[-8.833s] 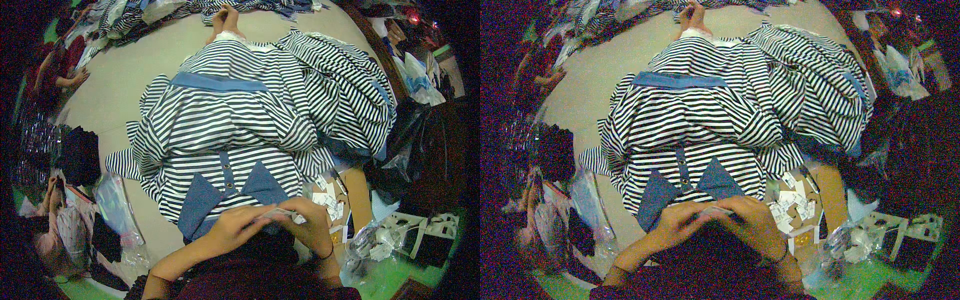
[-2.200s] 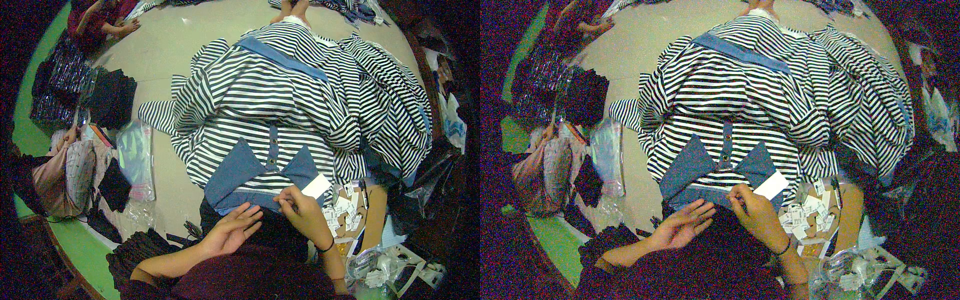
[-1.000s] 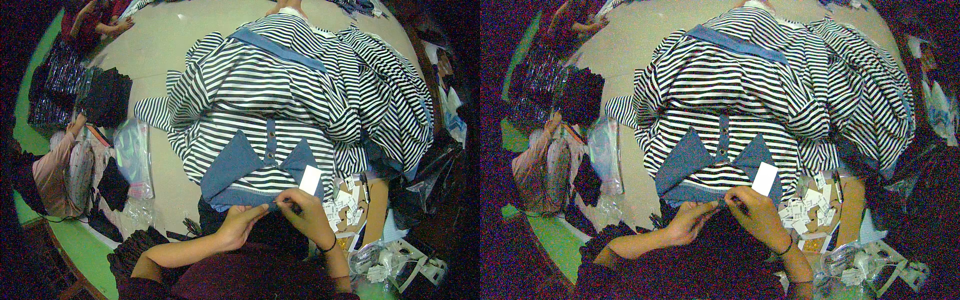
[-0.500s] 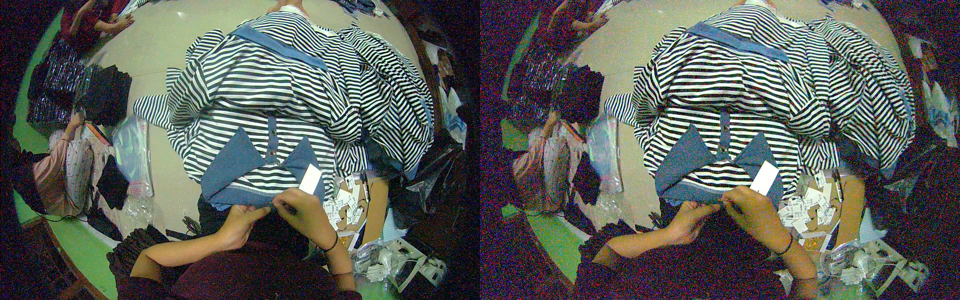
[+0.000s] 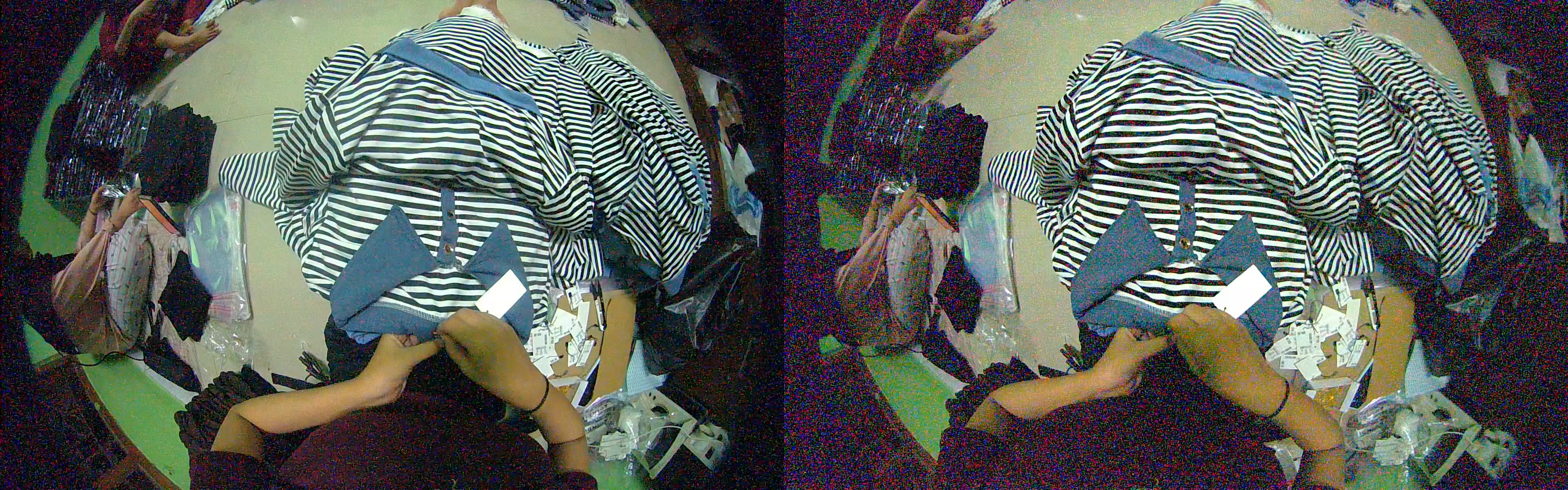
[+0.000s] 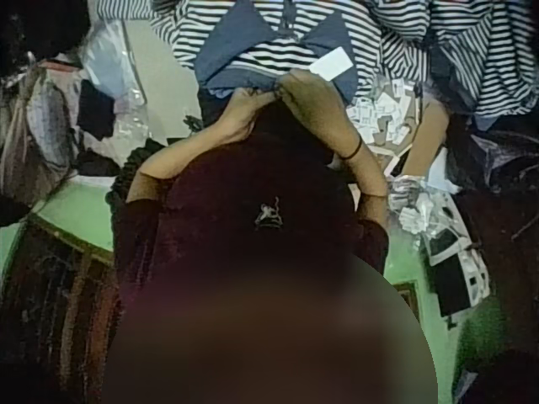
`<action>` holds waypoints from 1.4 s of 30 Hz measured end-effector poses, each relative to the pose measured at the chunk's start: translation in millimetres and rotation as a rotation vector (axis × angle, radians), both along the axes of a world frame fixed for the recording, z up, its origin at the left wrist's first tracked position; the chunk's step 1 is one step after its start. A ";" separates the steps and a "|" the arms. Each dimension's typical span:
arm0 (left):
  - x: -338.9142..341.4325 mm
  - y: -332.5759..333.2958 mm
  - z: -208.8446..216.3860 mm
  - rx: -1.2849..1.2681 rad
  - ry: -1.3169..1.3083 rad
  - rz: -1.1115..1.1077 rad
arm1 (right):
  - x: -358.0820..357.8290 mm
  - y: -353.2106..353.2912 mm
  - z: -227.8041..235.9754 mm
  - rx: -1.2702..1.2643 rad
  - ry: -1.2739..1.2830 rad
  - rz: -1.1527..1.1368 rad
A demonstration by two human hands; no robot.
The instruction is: The person sits on the floor and repeatedly picks up small white tags, then pins them onto the blue collar area of a striped shirt. They handle the shirt and tags by hand, smoothing the collar and adjusting the tag placement between each pinning action.
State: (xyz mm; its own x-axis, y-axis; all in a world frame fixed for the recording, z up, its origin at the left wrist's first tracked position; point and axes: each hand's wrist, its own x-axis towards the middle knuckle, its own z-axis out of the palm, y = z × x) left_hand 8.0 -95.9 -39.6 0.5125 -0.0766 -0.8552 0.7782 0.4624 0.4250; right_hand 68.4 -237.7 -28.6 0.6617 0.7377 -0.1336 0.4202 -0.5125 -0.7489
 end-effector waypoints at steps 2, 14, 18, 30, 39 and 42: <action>-0.5 0.0 -0.5 0.004 -0.014 0.005 | 0.2 0.1 -1.0 0.020 0.042 -0.029; -1.0 4.6 -5.1 -0.022 0.027 -0.106 | -0.1 -1.5 -6.6 0.128 0.174 -0.157; -2.8 2.2 -5.5 -0.099 -0.064 0.049 | -1.0 -2.0 -3.9 0.132 0.132 -0.184; -4.1 4.3 -7.7 -0.137 -0.080 0.082 | 3.9 -1.2 -2.8 0.115 0.093 -0.150; -2.9 3.1 2.1 -0.188 -0.158 0.262 | 0.3 -2.4 -8.6 0.208 0.296 -0.308; -3.0 3.7 2.2 -0.143 -0.174 0.276 | 0.5 -2.5 -10.0 0.210 0.259 -0.299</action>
